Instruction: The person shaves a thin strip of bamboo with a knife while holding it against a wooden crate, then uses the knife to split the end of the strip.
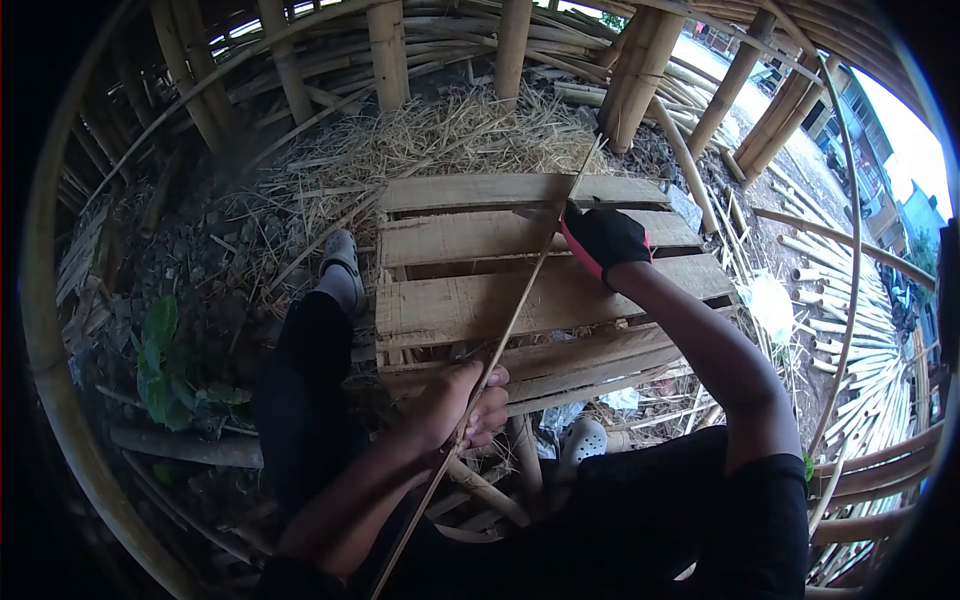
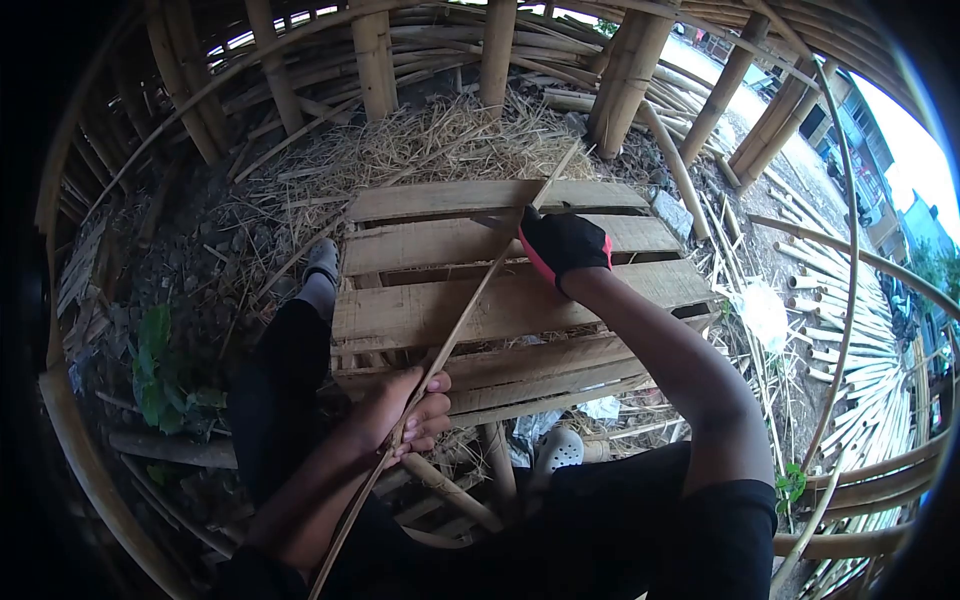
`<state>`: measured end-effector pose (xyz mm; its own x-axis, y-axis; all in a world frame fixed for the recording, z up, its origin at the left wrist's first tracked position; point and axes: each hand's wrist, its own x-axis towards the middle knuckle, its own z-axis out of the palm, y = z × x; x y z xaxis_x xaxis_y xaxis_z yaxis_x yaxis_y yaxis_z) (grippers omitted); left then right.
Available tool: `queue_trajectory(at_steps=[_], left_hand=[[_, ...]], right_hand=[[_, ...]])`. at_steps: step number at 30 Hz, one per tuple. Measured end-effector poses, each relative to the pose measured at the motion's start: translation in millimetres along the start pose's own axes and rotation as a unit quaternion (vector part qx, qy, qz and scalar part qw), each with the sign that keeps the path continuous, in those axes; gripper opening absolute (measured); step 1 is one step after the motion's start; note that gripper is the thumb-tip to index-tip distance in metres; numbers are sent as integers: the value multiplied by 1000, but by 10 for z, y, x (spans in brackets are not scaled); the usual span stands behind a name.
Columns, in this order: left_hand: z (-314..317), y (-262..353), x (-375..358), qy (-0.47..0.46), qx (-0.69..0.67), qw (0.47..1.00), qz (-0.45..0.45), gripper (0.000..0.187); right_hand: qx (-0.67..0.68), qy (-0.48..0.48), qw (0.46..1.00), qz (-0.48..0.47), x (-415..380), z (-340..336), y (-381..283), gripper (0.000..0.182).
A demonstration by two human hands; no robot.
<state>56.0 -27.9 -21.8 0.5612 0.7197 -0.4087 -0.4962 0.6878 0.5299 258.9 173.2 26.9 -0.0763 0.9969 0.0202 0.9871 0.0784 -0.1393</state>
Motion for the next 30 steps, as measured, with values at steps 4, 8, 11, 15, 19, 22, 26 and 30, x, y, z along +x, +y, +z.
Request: queue_trajectory(at_steps=[4, 8, 11, 15, 19, 22, 26, 30], left_hand=[[-69, -21, 19, -30, -32, 999, 2, 30], [-125, -45, 56, -41, -27, 999, 7, 28], [-127, -42, 48, -38, -31, 999, 7, 27], [-108, -47, 47, -33, -20, 999, 15, 27], [-89, -19, 67, -9, -1, 1000, 8, 27], [-40, -74, 100, 18, 9, 1000, 12, 28], [-16, -79, 130, -9, -9, 1000, 24, 30], [-18, -71, 130, -1, -11, 1000, 17, 31]], right_hand=[[-2, -9, 999, -43, -250, 49, -117, 69], [-16, -40, 998, -45, -493, -51, -234, 70], [1, -46, 995, -86, -653, 29, -262, 70], [-11, -61, 991, -115, -748, -82, -290, 70], [0, -59, 991, -118, -734, -247, -314, 70], [-7, -24, 997, -80, -445, -335, -303, 70], [-15, 37, 998, -44, 96, 41, -25, 69], [-37, 40, 998, -29, 71, 47, -12, 69]])
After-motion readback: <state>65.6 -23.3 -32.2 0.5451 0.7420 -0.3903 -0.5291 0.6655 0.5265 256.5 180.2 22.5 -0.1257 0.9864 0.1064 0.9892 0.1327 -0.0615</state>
